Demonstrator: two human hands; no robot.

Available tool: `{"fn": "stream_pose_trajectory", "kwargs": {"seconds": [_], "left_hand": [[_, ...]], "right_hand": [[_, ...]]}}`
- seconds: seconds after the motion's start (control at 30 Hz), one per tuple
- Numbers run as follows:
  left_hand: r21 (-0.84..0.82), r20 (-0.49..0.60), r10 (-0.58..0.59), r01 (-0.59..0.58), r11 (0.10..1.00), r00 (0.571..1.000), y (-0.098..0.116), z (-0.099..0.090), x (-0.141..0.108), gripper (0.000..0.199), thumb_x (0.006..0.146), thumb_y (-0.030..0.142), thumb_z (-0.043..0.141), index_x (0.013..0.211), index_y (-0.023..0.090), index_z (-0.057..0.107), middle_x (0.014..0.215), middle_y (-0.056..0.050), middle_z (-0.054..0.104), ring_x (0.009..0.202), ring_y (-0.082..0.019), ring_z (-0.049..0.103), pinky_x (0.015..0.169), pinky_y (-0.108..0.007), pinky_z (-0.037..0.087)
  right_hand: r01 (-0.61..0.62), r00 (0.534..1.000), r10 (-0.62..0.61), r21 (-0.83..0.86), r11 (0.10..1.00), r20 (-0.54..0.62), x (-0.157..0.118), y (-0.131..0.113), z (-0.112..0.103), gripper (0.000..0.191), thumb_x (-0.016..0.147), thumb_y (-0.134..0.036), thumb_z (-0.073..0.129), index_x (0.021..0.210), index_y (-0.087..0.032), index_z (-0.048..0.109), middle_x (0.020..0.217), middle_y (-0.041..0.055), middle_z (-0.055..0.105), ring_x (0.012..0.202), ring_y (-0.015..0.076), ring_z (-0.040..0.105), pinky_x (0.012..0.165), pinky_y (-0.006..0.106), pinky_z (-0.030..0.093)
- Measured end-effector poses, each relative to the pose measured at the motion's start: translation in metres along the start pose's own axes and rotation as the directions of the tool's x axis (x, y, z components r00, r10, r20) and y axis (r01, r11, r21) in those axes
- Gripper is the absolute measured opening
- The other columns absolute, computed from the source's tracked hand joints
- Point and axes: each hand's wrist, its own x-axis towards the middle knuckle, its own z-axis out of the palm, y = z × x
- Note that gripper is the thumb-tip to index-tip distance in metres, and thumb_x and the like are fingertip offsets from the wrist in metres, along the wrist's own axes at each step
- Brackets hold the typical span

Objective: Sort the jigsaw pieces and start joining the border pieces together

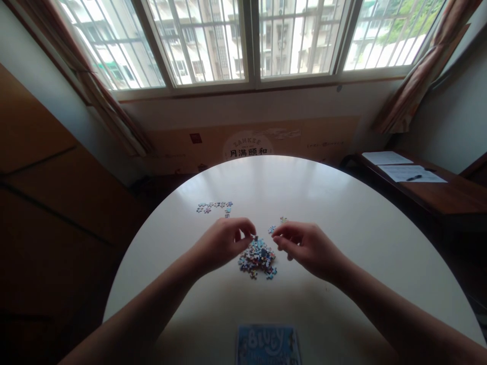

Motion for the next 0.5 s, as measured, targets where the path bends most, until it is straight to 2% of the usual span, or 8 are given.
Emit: {"fn": "stream_pose_trajectory", "kwargs": {"seconds": [0.1, 0.2, 0.27, 0.37, 0.43, 0.5], "left_hand": [[0.159, -0.04, -0.242, 0.246, 0.956, 0.969, -0.029, -0.022, 0.003, 0.015, 0.078, 0.015, 0.064, 0.078, 0.024, 0.076, 0.08, -0.001, 0.076, 0.075, -0.018, 0.069, 0.066, -0.028, 0.051], [0.222, -0.102, -0.435, 0.447, 0.867, 0.895, -0.056, -0.04, 0.004, 0.009, 0.076, 0.019, 0.067, 0.076, 0.024, 0.075, 0.081, -0.001, 0.077, 0.074, -0.02, 0.069, 0.061, -0.028, 0.048], [0.246, -0.149, -0.527, 0.548, 0.8, 0.837, -0.067, -0.047, 0.004, 0.006, 0.076, 0.023, 0.069, 0.078, 0.024, 0.075, 0.083, -0.003, 0.077, 0.074, -0.02, 0.069, 0.059, -0.027, 0.046], [0.297, -0.189, -0.61, 0.637, 0.712, 0.77, -0.072, -0.048, 0.007, 0.009, 0.078, 0.029, 0.069, 0.083, 0.024, 0.074, 0.084, -0.003, 0.076, 0.076, -0.02, 0.068, 0.059, -0.026, 0.044], [0.342, -0.196, -0.627, 0.652, 0.677, 0.754, -0.071, -0.047, 0.008, 0.011, 0.079, 0.032, 0.069, 0.085, 0.024, 0.074, 0.085, -0.003, 0.076, 0.078, -0.02, 0.068, 0.06, -0.026, 0.044], [0.382, -0.201, -0.62, 0.643, 0.664, 0.759, -0.07, -0.049, 0.007, 0.012, 0.08, 0.034, 0.068, 0.084, 0.024, 0.073, 0.089, -0.003, 0.076, 0.08, -0.021, 0.067, 0.061, -0.027, 0.043]], "right_hand": [[0.07, 0.997, -0.071, -0.106, 0.992, -0.005, 0.0, 0.001, -0.004, 0.025, 0.095, -0.039, 0.061, 0.099, -0.017, 0.072, 0.072, 0.0038, 0.069, 0.059, 0.0137, 0.064, 0.055, 0.026, 0.054], [0.187, 0.982, -0.175, -0.25, 0.95, 0.067, -0.001, -0.003, -0.005, 0.018, 0.095, -0.031, 0.061, 0.095, -0.019, 0.074, 0.074, 0.0028, 0.071, 0.059, 0.012, 0.061, 0.056, 0.025, 0.05], [0.256, 0.966, -0.236, -0.297, 0.92, 0.103, -0.002, -0.005, -0.004, 0.015, 0.094, -0.027, 0.061, 0.095, -0.02, 0.074, 0.075, 0.0017, 0.071, 0.06, 0.0111, 0.06, 0.057, 0.025, 0.049], [0.3, 0.953, -0.271, -0.303, 0.905, 0.134, -0.002, -0.007, -0.003, 0.015, 0.094, -0.025, 0.06, 0.096, -0.02, 0.074, 0.074, 0.0006, 0.071, 0.061, 0.0107, 0.06, 0.059, 0.025, 0.048], [0.304, 0.952, -0.272, -0.309, 0.901, 0.141, -0.002, -0.006, -0.003, 0.015, 0.094, -0.025, 0.06, 0.096, -0.02, 0.074, 0.074, 0.0005, 0.071, 0.062, 0.0107, 0.061, 0.059, 0.025, 0.048], [0.302, 0.952, -0.271, -0.315, 0.9, 0.138, -0.003, -0.006, -0.004, 0.015, 0.094, -0.025, 0.06, 0.096, -0.02, 0.074, 0.076, 0.001, 0.072, 0.063, 0.0109, 0.062, 0.059, 0.024, 0.048]]}}
